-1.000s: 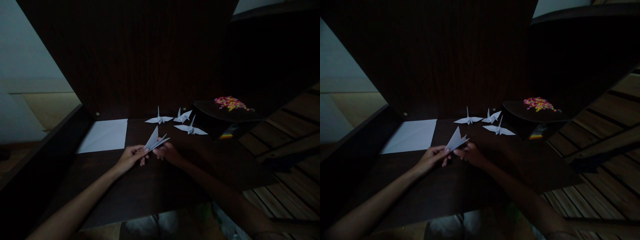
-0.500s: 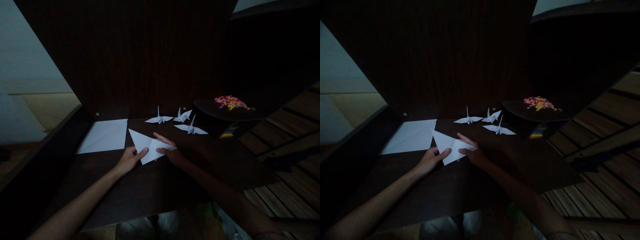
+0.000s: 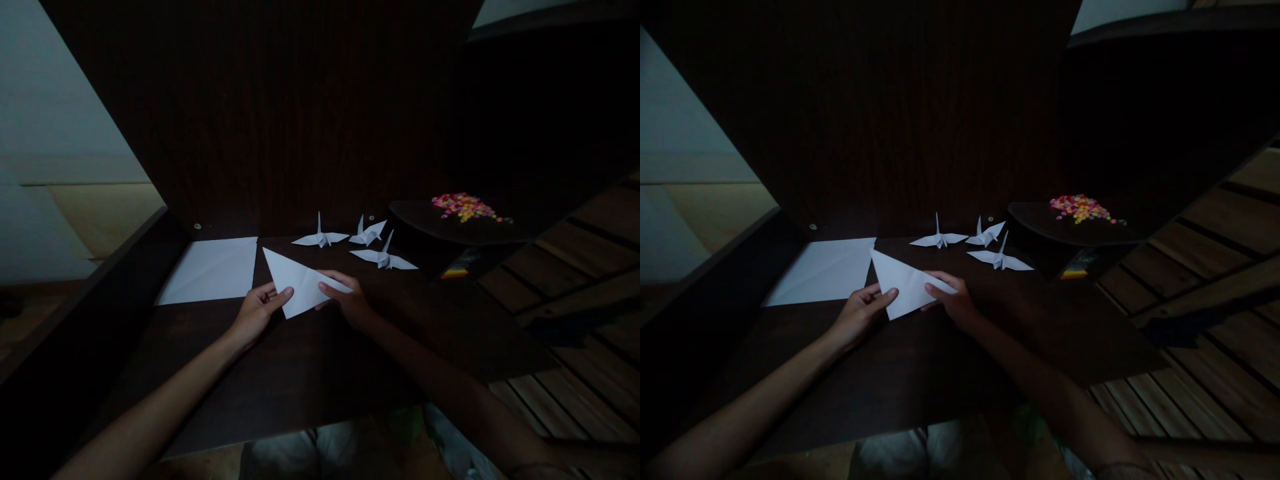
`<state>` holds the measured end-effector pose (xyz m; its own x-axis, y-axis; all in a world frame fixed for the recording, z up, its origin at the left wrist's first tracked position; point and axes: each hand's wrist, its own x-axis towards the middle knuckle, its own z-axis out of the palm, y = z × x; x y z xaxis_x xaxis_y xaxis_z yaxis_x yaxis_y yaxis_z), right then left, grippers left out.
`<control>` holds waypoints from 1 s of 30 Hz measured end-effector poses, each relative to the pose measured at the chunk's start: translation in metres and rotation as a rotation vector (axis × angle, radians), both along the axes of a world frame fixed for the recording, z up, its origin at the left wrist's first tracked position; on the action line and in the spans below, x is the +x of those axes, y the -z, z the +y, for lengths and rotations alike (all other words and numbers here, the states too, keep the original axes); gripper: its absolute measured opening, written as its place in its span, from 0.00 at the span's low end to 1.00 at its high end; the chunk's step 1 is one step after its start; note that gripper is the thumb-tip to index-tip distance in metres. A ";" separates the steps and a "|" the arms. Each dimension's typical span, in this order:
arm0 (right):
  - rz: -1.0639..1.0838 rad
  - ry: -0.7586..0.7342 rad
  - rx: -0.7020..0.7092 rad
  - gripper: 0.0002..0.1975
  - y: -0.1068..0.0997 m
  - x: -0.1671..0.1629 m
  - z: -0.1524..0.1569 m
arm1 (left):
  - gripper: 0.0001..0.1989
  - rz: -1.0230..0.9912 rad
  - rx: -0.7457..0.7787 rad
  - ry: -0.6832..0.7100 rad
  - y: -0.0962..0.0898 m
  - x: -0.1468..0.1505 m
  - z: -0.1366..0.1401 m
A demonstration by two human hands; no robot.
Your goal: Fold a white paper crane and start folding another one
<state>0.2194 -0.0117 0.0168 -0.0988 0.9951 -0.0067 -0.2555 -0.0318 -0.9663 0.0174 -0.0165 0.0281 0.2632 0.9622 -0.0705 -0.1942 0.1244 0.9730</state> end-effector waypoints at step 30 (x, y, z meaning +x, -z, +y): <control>-0.244 -0.081 0.109 0.24 0.001 0.004 0.003 | 0.31 0.151 0.231 -0.010 0.004 0.000 0.002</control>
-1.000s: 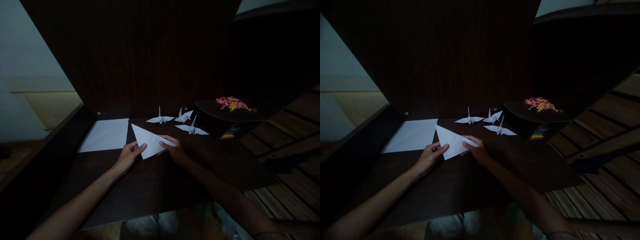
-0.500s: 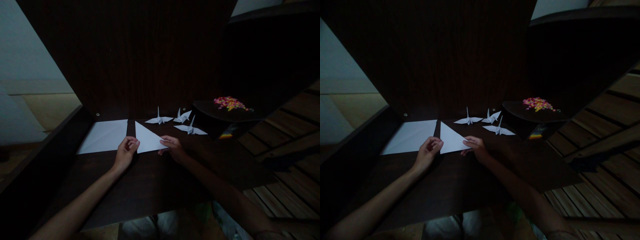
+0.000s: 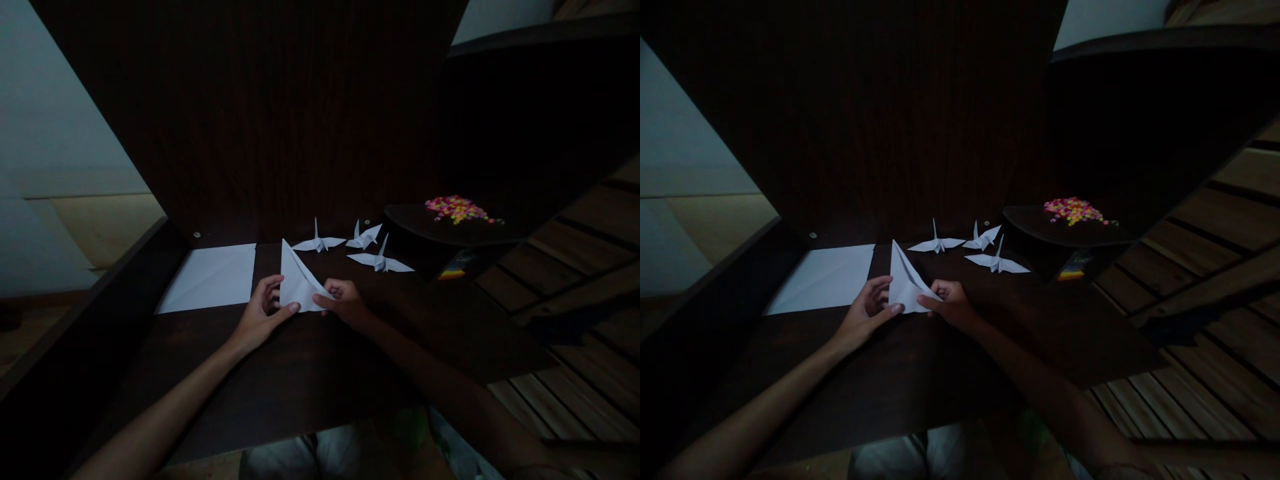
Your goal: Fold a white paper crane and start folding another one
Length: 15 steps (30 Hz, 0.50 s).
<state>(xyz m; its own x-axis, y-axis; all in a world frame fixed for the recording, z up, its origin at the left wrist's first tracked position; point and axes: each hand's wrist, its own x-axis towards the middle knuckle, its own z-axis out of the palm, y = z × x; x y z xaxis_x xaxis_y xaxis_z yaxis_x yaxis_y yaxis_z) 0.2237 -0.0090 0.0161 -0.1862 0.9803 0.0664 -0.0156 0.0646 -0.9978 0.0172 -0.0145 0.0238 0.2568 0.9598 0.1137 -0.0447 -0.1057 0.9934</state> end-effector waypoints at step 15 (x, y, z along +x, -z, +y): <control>-0.292 -0.117 0.281 0.29 -0.005 -0.006 -0.016 | 0.21 0.098 -0.031 -0.031 -0.015 -0.005 0.003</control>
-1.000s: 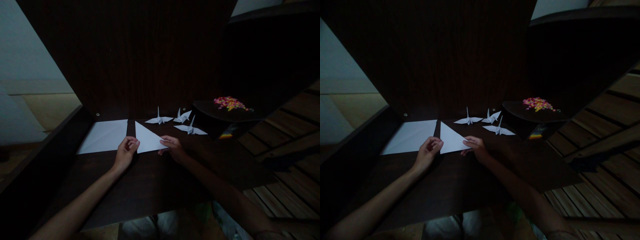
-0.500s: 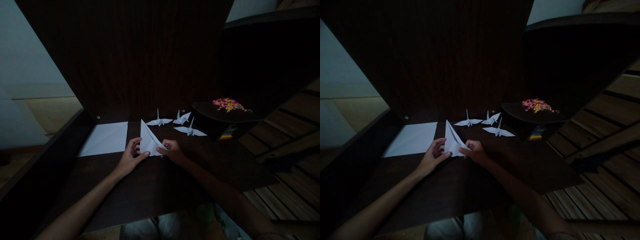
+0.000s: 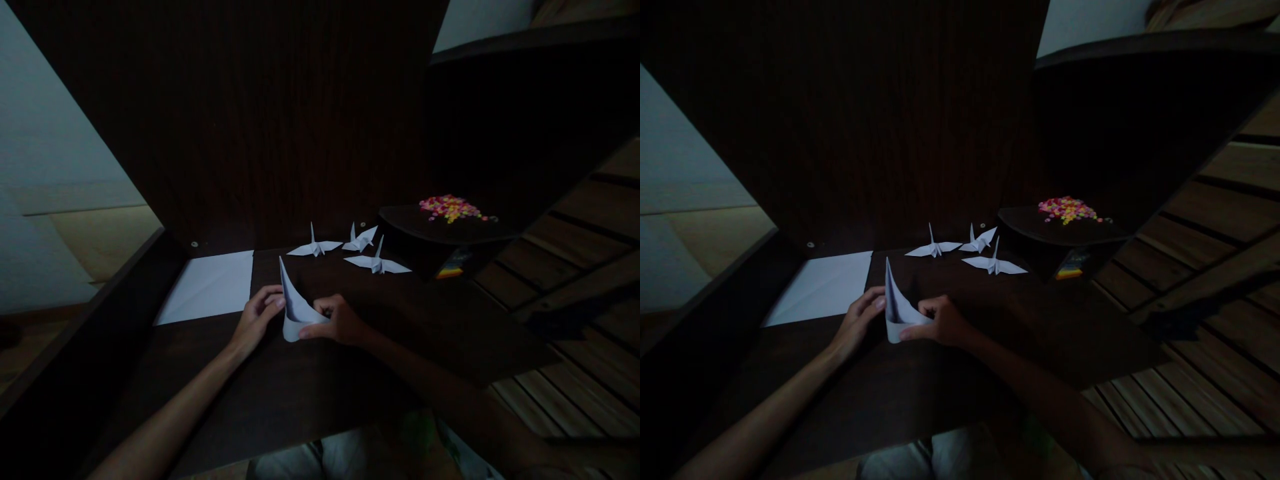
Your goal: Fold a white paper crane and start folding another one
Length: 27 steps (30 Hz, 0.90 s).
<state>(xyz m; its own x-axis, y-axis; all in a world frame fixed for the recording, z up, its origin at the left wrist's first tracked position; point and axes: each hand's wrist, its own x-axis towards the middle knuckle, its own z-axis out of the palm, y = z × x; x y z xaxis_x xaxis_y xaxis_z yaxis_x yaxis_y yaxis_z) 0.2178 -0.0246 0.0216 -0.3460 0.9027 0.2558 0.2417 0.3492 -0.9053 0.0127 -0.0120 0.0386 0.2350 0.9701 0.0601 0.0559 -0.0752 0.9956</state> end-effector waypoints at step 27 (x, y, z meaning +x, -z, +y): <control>0.205 0.091 -0.251 0.23 -0.005 0.009 0.013 | 0.18 -0.114 -0.204 0.034 0.014 -0.013 0.016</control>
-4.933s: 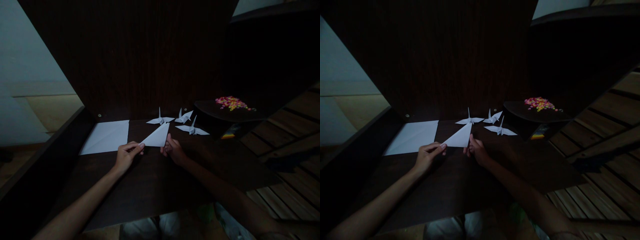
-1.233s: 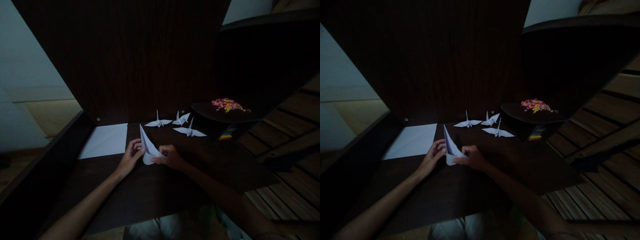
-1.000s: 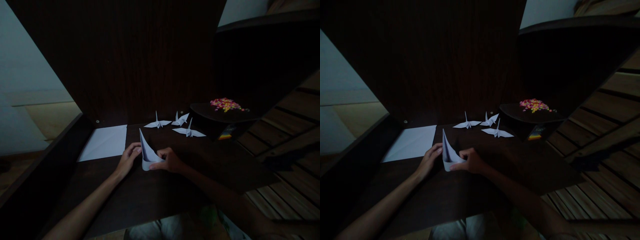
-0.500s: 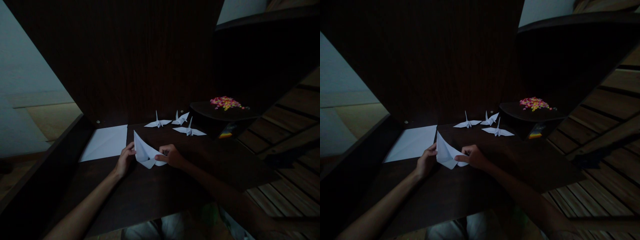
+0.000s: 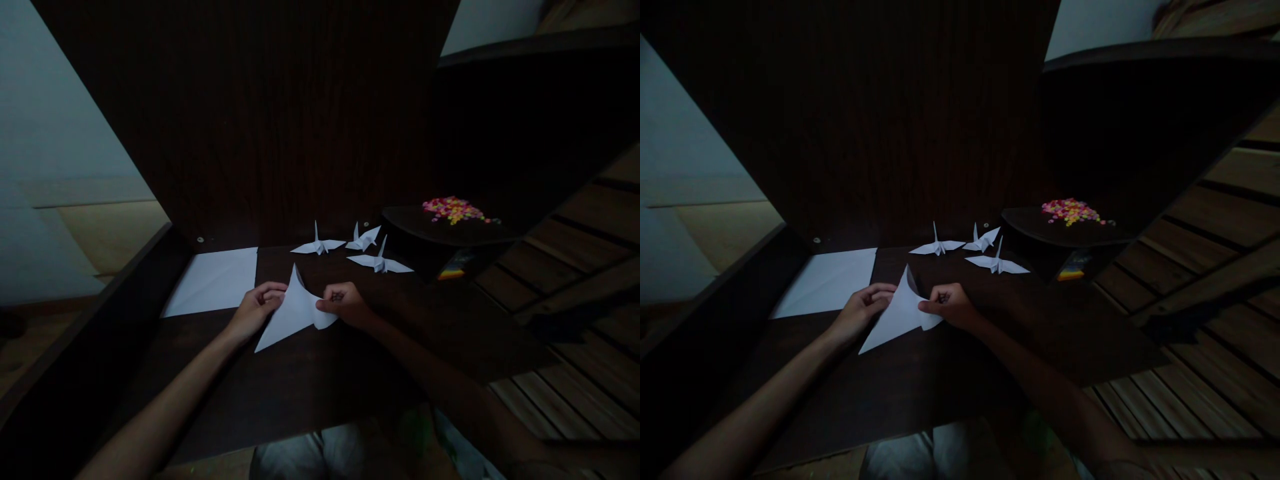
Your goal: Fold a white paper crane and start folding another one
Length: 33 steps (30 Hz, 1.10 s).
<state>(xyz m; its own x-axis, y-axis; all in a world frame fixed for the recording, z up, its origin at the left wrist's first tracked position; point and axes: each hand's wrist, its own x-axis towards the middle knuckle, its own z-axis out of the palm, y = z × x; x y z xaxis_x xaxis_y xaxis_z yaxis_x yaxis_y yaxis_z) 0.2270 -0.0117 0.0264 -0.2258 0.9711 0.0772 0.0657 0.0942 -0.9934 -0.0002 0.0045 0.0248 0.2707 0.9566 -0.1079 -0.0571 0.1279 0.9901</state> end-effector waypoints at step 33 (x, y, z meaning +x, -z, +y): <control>0.340 0.158 -0.006 0.29 0.014 0.053 0.038 | 0.14 -0.021 -0.022 -0.052 -0.018 -0.041 0.022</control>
<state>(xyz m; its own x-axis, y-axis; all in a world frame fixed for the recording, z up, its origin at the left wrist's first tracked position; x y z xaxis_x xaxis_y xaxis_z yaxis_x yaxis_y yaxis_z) 0.2795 0.0267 0.0127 -0.0351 0.9926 0.1163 -0.2543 0.1037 -0.9615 -0.0417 0.0264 0.0427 0.2233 0.9669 -0.1237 -0.0847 0.1457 0.9857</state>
